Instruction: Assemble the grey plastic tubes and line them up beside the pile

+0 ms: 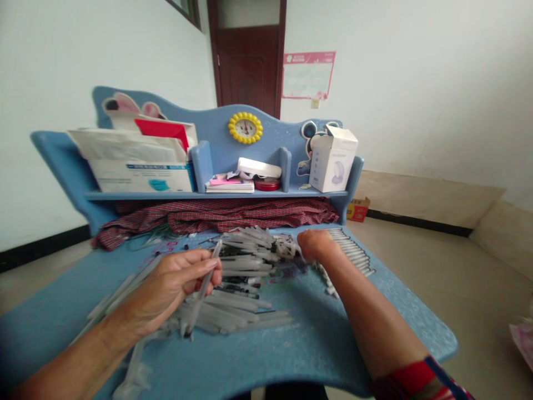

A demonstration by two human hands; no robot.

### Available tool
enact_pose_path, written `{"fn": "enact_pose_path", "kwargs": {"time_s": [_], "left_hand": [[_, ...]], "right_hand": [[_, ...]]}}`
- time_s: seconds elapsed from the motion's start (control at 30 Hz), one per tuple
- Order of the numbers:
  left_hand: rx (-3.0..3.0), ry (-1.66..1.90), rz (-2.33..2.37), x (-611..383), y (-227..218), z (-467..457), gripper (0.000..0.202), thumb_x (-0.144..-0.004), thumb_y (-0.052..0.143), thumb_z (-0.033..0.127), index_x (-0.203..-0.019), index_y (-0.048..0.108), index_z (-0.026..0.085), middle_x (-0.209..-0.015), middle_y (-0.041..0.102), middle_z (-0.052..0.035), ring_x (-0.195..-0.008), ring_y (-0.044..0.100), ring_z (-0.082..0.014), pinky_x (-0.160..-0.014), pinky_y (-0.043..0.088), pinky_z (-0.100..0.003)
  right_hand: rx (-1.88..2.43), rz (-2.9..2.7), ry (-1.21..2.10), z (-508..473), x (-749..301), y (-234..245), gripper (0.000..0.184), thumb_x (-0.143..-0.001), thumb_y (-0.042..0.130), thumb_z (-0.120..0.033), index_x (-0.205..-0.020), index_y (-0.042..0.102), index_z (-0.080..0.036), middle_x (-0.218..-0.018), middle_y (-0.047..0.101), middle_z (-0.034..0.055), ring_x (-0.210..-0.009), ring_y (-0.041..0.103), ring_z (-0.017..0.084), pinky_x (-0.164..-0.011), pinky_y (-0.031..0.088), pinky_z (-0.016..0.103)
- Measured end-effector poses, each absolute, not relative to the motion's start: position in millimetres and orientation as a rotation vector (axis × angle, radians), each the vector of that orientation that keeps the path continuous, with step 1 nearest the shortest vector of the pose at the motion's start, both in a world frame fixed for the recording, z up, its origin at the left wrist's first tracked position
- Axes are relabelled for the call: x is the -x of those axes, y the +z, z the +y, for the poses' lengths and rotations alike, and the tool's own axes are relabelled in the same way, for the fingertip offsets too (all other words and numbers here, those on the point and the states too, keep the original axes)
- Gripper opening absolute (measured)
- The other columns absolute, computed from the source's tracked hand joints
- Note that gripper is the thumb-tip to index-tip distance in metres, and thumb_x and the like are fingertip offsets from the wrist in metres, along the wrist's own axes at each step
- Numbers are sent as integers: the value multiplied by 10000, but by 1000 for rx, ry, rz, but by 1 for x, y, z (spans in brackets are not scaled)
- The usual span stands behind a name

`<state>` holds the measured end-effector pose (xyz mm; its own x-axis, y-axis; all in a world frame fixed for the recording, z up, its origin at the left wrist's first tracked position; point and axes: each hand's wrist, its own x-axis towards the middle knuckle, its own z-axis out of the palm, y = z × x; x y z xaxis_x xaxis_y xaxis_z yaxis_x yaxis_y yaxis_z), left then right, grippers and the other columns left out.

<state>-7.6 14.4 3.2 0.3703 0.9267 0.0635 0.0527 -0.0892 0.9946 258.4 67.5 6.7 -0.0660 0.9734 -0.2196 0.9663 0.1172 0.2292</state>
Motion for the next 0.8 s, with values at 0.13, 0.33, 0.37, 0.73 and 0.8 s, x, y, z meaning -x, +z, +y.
{"fn": "enact_pose_path", "kwargs": {"time_s": [0.13,0.33,0.37,0.73,0.8], "left_hand": [[-1472,938,926,8,2,14,195,-753,601,320,-661,641,153,-650,631,-38,-556,542,-122,-541,429,-217],[-1491,915,916,9,1,14,193,-764,591,318,-663,634,159,-652,631,-32,-569,539,-124,-554,432,-219],[-1493,914,916,9,1,14,192,-762,593,319,-662,635,160,-651,631,-32,-568,538,-125,-553,432,-218],[-1498,898,926,7,0,15,194,-754,597,320,-646,638,163,-637,624,-39,-573,537,-133,-536,440,-219],[-1502,892,927,7,-1,15,197,-761,593,319,-651,636,161,-641,623,-41,-581,538,-134,-540,442,-220]], "right_hand": [[-1903,2057,8,71,-258,4,478,-523,678,-83,-1001,662,-82,-789,701,176,-797,667,290,-669,511,342],[-1878,2064,-20,71,-256,2,377,-532,660,-76,-908,693,-82,-768,703,172,-782,669,273,-665,507,316],[-1865,2064,-48,71,-256,2,327,-542,662,-94,-866,701,-82,-743,704,162,-748,673,260,-648,507,301],[-1865,2075,-102,69,-259,9,298,-580,674,-167,-862,701,-76,-647,696,139,-675,672,231,-595,500,263],[-1855,2084,-108,68,-257,9,293,-566,665,-142,-846,701,-66,-654,696,148,-669,671,243,-601,504,285]]}}
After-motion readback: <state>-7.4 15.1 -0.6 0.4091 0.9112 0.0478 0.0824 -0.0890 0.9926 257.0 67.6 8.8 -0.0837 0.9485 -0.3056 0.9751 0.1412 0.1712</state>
